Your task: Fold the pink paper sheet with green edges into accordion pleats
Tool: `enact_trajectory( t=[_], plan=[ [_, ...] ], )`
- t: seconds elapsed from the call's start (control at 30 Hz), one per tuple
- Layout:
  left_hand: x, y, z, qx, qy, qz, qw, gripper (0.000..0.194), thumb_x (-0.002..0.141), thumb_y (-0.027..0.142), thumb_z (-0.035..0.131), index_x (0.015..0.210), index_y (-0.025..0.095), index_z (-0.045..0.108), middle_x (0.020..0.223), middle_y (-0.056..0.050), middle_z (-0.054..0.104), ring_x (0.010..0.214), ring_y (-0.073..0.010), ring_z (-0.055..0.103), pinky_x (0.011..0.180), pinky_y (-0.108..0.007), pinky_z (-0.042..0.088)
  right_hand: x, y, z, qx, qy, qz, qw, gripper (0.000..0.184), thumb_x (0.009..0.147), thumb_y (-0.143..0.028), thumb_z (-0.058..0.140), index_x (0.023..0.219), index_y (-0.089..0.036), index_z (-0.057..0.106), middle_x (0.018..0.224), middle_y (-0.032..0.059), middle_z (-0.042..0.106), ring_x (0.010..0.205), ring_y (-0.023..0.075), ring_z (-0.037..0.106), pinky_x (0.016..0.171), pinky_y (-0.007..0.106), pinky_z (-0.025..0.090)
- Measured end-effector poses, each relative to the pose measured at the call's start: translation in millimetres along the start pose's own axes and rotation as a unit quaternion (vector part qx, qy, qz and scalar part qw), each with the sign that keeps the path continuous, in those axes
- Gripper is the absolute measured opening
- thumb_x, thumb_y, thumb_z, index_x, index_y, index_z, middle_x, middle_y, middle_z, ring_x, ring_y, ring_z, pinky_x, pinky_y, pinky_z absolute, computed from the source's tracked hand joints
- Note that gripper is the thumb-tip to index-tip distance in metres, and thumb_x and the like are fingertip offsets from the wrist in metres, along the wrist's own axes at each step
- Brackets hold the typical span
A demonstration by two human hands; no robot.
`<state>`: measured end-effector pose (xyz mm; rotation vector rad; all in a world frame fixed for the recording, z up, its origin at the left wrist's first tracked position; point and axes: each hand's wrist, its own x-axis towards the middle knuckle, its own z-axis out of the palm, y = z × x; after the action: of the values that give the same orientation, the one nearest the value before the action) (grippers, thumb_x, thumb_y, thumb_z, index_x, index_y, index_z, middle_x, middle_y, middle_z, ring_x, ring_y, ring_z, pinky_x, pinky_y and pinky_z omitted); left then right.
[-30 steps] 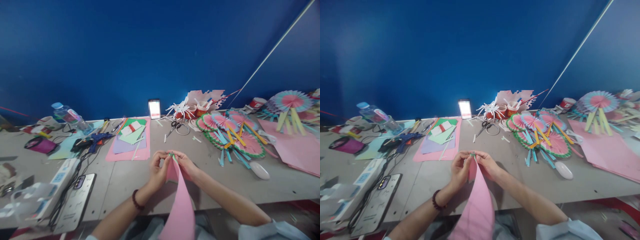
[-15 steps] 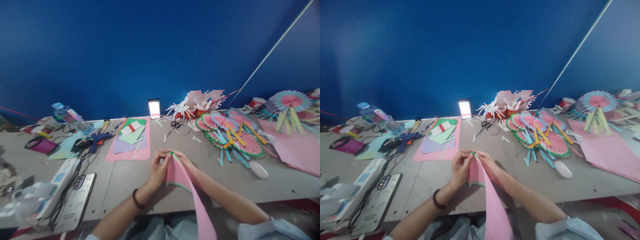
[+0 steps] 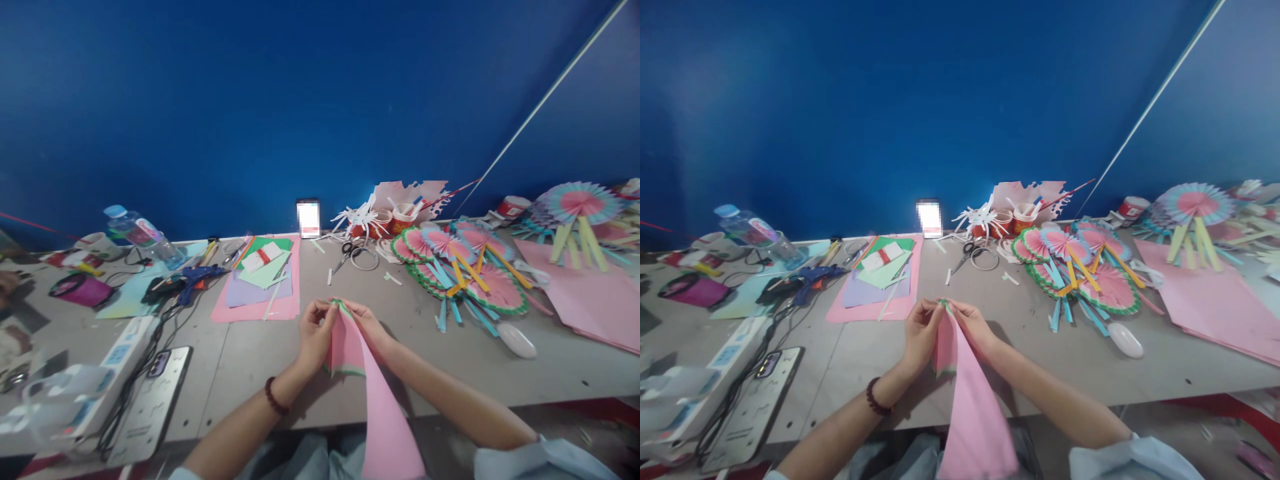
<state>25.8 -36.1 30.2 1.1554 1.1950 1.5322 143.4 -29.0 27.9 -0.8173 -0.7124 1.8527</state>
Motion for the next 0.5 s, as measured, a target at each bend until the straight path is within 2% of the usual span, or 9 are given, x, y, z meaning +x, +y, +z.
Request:
enact_trajectory(
  t=[0.3,0.5],
  plan=[
    [2.1,-1.1,0.6,-0.011,-0.003,-0.033,0.999,0.034,0.074,0.047,0.076,0.063,0.02,0.059,0.064,0.0,0.063,0.064,-0.0145,0.059,0.064,-0.027,0.05,2.6,-0.5,0.1,-0.055,0.041,-0.032,0.997,0.047,0.057,-0.056,0.087,0.088,-0.022,0.081,0.08,0.001,0.077,0.074,0.017,0.068,0.082,0.035,0.052],
    [-2.2,-3.1,1.1,-0.015,-0.013,-0.027,0.999,0.031,0.075,0.045,0.076,0.063,0.021,0.06,0.065,-0.001,0.063,0.065,-0.0154,0.059,0.066,-0.028,0.049,1.4,1.8,0.8,-0.044,0.047,-0.043,0.997,0.045,0.058,-0.058,0.086,0.084,-0.021,0.08,0.083,0.0034,0.077,0.078,0.0195,0.069,0.084,0.036,0.051]
  ],
)
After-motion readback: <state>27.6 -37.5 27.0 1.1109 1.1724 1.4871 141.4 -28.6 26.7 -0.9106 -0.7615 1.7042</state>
